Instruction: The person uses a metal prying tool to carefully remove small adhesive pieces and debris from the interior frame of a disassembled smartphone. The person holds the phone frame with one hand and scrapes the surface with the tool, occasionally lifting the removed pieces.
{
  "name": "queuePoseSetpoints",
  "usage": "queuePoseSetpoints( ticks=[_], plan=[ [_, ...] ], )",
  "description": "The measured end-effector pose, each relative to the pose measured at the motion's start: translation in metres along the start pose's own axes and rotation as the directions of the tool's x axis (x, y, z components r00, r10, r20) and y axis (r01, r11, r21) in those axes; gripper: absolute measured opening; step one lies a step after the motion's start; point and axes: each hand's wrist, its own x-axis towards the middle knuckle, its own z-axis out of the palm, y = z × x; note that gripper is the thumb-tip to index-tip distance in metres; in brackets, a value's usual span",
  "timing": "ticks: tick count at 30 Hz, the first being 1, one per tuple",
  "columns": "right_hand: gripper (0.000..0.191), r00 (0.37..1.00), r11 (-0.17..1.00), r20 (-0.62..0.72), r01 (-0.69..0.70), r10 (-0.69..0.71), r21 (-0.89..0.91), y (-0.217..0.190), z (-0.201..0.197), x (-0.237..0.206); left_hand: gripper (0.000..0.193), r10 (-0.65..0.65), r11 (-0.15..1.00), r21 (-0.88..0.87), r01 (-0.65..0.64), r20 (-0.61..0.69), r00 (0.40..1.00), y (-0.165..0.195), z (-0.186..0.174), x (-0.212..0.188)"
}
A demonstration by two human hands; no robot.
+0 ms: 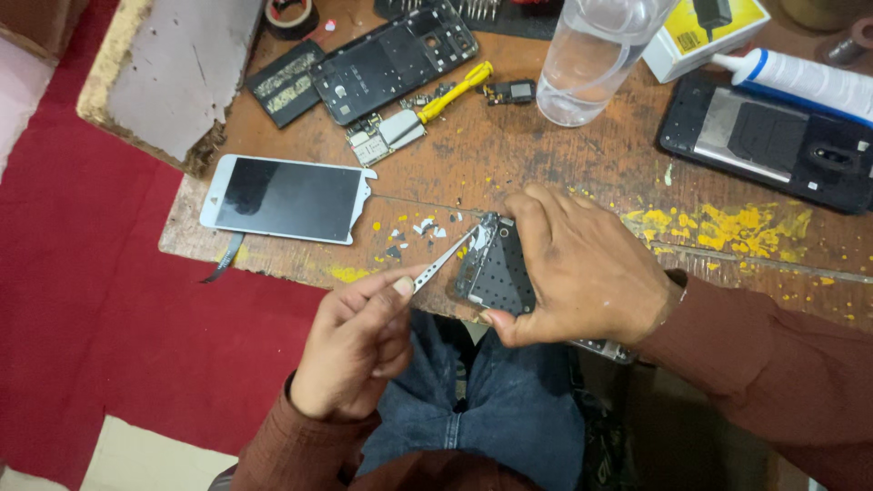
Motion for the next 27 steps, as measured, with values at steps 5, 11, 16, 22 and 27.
queuePoseSetpoints(
  ticks=[5, 11, 16, 22, 27],
  plan=[
    [0.099, 0.999, 0.999, -0.006, 0.041, -0.041, 0.001, -0.003, -0.001, -0.001, 0.033, -0.070, 0.995, -0.074, 0.069, -0.005, 0.998, -0.003, -0.006, -0.002],
    [0.100, 0.996, 1.000, 0.093, 0.006, -0.003, -0.030, 0.000, -0.002, 0.000, 0.036, 0.000, 0.999, -0.043, 0.000, -0.010, 1.000, 0.007, -0.013, -0.011],
    [0.095, 0.997, 0.998, 0.049, 0.058, -0.057, -0.013, -0.001, -0.004, 0.001, 0.034, 0.228, 0.924, 0.360, -0.125, -0.258, 0.939, 0.014, -0.021, -0.026],
    [0.094, 0.999, 0.999, 0.035, 0.040, -0.039, -0.009, -0.002, -0.004, 0.001, 0.027, 0.657, 0.255, 0.906, -0.337, 0.094, 0.748, -0.001, -0.008, -0.010],
    [0.096, 0.999, 0.999, 0.035, 0.025, -0.024, -0.020, -0.002, -0.003, 0.001, 0.027, 0.725, 0.008, 0.941, -0.338, 0.227, 0.650, -0.001, 0.005, -0.015]
  ],
)
